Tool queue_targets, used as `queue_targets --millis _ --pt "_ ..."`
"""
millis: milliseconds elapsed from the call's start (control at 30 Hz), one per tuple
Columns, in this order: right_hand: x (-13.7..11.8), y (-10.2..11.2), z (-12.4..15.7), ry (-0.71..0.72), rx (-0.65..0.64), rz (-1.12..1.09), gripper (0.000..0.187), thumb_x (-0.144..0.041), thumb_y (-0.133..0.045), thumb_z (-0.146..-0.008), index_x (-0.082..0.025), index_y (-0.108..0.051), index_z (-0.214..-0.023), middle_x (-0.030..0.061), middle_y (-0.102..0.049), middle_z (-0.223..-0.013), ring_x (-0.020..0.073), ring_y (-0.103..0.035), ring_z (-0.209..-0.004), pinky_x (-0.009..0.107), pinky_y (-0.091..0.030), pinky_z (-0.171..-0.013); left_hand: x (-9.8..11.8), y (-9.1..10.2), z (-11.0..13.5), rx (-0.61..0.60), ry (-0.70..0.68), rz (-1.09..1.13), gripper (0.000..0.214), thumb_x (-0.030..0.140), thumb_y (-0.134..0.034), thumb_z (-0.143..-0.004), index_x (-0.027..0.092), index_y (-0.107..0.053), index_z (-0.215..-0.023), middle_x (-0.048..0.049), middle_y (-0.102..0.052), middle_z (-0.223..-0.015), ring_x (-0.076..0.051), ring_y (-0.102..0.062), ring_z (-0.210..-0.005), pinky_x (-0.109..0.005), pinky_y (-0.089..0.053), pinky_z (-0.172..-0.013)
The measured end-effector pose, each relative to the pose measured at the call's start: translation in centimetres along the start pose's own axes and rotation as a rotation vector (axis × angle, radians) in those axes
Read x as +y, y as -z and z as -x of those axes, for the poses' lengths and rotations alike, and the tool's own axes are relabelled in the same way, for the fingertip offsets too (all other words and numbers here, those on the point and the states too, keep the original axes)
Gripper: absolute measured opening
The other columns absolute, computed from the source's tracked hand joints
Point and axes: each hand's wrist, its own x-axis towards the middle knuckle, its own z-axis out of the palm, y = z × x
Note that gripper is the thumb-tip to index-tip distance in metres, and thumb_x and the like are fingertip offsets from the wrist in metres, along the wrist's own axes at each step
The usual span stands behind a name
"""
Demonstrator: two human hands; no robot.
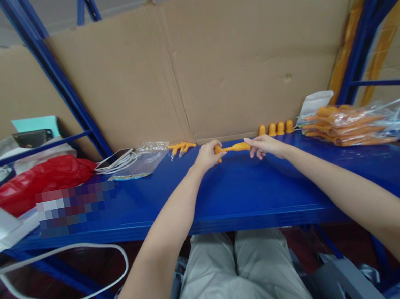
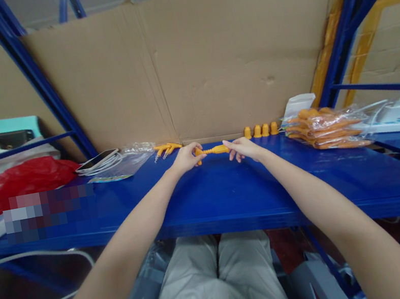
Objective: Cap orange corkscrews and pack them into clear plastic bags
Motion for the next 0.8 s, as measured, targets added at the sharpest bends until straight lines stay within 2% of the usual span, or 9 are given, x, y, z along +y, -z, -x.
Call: queue_targets --millis 100,200,267,433,567,700,800 --pt "0.39 0.09 -0.06 0.032 -0.005 -0.009 0.026 -0.037 -0.063 -0.085 -0.015 -0.059 -0.098 0.006 -0.071 -0.082 0.0067 -0.055 -0.044 0.018 -0.037 -0.038 -0.04 -0.05 -0.01 -0.011 0.011 0.006 0.023 0.021 -0.068 -0.075 0.015 -0.058 -0.095 0.0001 -0.062 -0.074 -0.008 -0.057 -0.052 -0.019 -0.046 -0.052" --pt "0.67 0.12 -0.15 0.085 -0.001 0.001 0.024 -0.028 -0.069 -0.08 -0.016 -0.059 -0.099 0.0045 -0.072 -0.085 0.0063 -0.056 -0.047 0.017 -0.04 -0.042 0.04 0.01 0.04 -0.022 0.006 0.001 0.023 0.021 -0.068 -0.075 0.014 -0.058 -0.094 0.0005 -0.061 -0.071 -0.008 -0.057 -0.052 -0.019 -0.045 -0.052" --pt "0.67 0.13 -0.19 0.096 -0.012 0.017 0.019 -0.032 -0.066 -0.082 -0.015 -0.062 -0.09 0.0048 -0.071 -0.078 0.0064 -0.055 -0.046 0.018 -0.039 -0.043 0.15 0.08 0.08 -0.02 -0.009 -0.01 0.023 0.021 -0.069 -0.075 0.015 -0.058 -0.094 0.0001 -0.062 -0.073 -0.008 -0.058 -0.052 -0.018 -0.045 -0.052" --pt "0.38 0.11 -0.26 0.058 -0.01 0.035 0.044 -0.053 -0.052 -0.087 -0.014 -0.061 -0.069 0.0061 -0.066 -0.058 0.0076 -0.051 -0.041 0.02 -0.036 -0.041 0.4 0.12 0.05 -0.012 -0.021 -0.019 0.023 0.022 -0.069 -0.075 0.015 -0.058 -0.093 -0.0001 -0.063 -0.076 -0.008 -0.059 -0.054 -0.019 -0.045 -0.054" --pt "0.3 -0.01 -0.29 0.001 -0.02 0.023 0.048 -0.058 -0.049 -0.086 -0.015 -0.057 -0.066 0.0058 -0.064 -0.054 0.0076 -0.049 -0.039 0.019 -0.033 -0.037 0.41 0.1 0.04 -0.004 -0.03 -0.034 0.023 0.022 -0.07 -0.074 0.015 -0.059 -0.093 -0.0005 -0.063 -0.077 -0.008 -0.059 -0.054 -0.02 -0.046 -0.055" --pt "0.35 -0.09 -0.09 -0.059 -0.031 0.01 0.043 -0.053 -0.047 -0.09 -0.014 -0.059 -0.078 0.008 -0.068 -0.066 0.0069 -0.052 -0.041 0.018 -0.035 -0.036 0.33 0.15 0.08 0.006 -0.048 -0.061 0.022 0.02 -0.07 -0.074 0.015 -0.059 -0.092 -0.0005 -0.064 -0.077 -0.008 -0.059 -0.055 -0.02 -0.045 -0.056" --pt "0.54 -0.01 0.03 -0.015 -0.033 -0.005 0.031 -0.045 -0.059 -0.086 -0.016 -0.059 -0.1 0.0086 -0.07 -0.089 0.007 -0.057 -0.048 0.017 -0.039 -0.038 0.29 0.2 0.13 -0.007 -0.037 -0.051 0.021 0.02 -0.069 -0.075 0.015 -0.059 -0.093 0.0 -0.063 -0.073 -0.009 -0.059 -0.054 -0.02 -0.046 -0.056"
